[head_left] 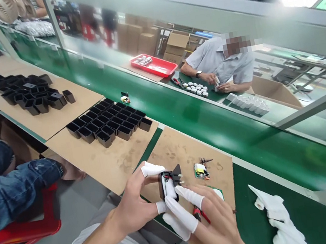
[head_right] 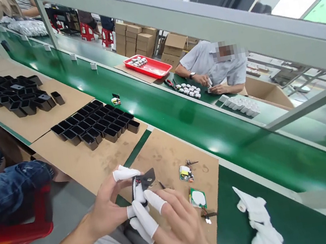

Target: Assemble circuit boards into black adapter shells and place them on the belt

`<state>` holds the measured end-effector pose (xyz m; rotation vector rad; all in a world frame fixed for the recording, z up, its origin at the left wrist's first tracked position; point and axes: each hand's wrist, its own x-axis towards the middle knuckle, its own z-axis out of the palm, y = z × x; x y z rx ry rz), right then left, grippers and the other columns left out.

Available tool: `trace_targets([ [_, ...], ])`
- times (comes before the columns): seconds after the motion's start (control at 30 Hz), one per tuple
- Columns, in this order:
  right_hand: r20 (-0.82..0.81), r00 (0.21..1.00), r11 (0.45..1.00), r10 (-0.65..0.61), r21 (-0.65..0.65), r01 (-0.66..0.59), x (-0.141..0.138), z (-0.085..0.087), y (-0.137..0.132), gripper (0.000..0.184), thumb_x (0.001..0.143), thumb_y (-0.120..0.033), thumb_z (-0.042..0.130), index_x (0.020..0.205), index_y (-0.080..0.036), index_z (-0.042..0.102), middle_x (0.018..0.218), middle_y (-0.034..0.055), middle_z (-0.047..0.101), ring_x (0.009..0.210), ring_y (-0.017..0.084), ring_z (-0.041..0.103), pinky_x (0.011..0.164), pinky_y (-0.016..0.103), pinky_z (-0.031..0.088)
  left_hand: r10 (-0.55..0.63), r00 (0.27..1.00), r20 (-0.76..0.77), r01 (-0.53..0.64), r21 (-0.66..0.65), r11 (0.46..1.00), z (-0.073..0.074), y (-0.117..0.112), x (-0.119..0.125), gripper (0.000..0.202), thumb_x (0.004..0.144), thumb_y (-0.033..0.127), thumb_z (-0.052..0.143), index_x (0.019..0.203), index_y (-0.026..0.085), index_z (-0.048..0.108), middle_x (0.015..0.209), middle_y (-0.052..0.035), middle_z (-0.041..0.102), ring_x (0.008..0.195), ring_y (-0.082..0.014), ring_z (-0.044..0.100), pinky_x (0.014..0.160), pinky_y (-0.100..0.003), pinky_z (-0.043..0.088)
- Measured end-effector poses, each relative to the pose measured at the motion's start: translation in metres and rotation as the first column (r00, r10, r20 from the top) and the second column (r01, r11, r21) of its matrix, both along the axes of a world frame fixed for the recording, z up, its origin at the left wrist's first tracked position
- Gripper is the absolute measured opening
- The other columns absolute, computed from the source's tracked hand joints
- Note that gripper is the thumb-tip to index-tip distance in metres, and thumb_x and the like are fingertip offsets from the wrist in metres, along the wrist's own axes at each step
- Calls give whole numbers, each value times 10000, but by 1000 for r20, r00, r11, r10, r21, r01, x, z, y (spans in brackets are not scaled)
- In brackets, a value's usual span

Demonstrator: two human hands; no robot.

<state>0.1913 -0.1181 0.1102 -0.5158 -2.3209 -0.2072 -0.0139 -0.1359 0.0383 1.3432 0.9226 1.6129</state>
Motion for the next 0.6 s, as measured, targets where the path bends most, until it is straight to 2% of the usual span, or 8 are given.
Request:
trace_targets([
  [0.07, -13, 999, 998, -48, 32, 49, -7, -12, -19, 254, 976, -63, 741, 1138, -231, 839, 1140, 139, 809, 1074, 301, 831, 824, 434, 740, 1, 1000, 19, -1, 0, 1000, -2, -10, -2, 517, 867, 211, 958, 1334, 237, 738, 1282, -86, 727, 1188, -250, 794, 1099, -408, 693],
  [0.17, -117, 983, 990, -139, 5, 140, -20, -32, -48, 406, 971, -21, 730, 1305, -228, 834, 1221, 170, 800, 1094, 320, 854, 831, 427, 768, 11, 999, 39, -10, -10, 1000, -9, -25, -4, 577, 824, 217, 989, 1349, 246, 751, 1234, -67, 724, 1149, -255, 807, 1055, -391, 703],
  [0.27, -254, 942, 974, -219, -118, 194, -44, -61, -76, 568, 969, 27, 699, 1466, -230, 790, 1391, 212, 775, 1145, 363, 873, 871, 429, 783, 107, 994, -37, -107, -13, 994, -19, -40, -12, 566, 806, 198, 966, 1331, 227, 758, 1199, -63, 740, 1089, -252, 817, 1009, -388, 706],
  [0.33, -388, 877, 952, -285, -224, 211, -67, -83, -90, 546, 980, -1, 700, 1460, -238, 803, 1438, 208, 785, 1124, 387, 886, 847, 430, 791, 200, 970, -140, -198, 27, 980, -25, -51, -20, 542, 802, 159, 920, 1318, 214, 761, 1175, -67, 765, 1067, -258, 819, 976, -390, 707],
  [0.4, -533, 774, 930, -342, -308, 199, -91, -104, -99, 446, 979, -42, 732, 1362, -235, 853, 1375, 192, 830, 1037, 385, 905, 795, 417, 794, 296, 925, -236, -284, 86, 955, -34, -63, -29, 529, 821, 118, 854, 1332, 216, 756, 1160, -67, 787, 1042, -255, 822, 942, -381, 711],
  [0.47, -649, 668, 920, -365, -361, 151, -111, -122, -104, 309, 966, -102, 782, 1221, -237, 893, 1229, 157, 882, 915, 365, 915, 734, 406, 790, 388, 868, -309, -359, 148, 922, -45, -76, -35, 533, 859, 92, 796, 1371, 230, 741, 1174, -68, 797, 1037, -249, 830, 915, -361, 719],
  [0.53, -723, 579, 915, -376, -389, 108, -121, -135, -105, 195, 943, -176, 839, 1116, -241, 903, 1051, 116, 903, 797, 353, 905, 659, 408, 783, 468, 798, -380, -421, 205, 884, -61, -88, -40, 557, 893, 91, 782, 1425, 246, 720, 1210, -79, 805, 1061, -254, 841, 917, -354, 728],
  [0.6, -743, 525, 893, -416, -442, 82, -120, -145, -106, 146, 931, -246, 880, 1076, -250, 897, 900, 82, 887, 714, 355, 883, 580, 425, 770, 521, 727, -447, -454, 256, 853, -76, -98, -45, 596, 906, 128, 828, 1473, 267, 708, 1273, -103, 810, 1105, -281, 847, 978, -390, 733],
])
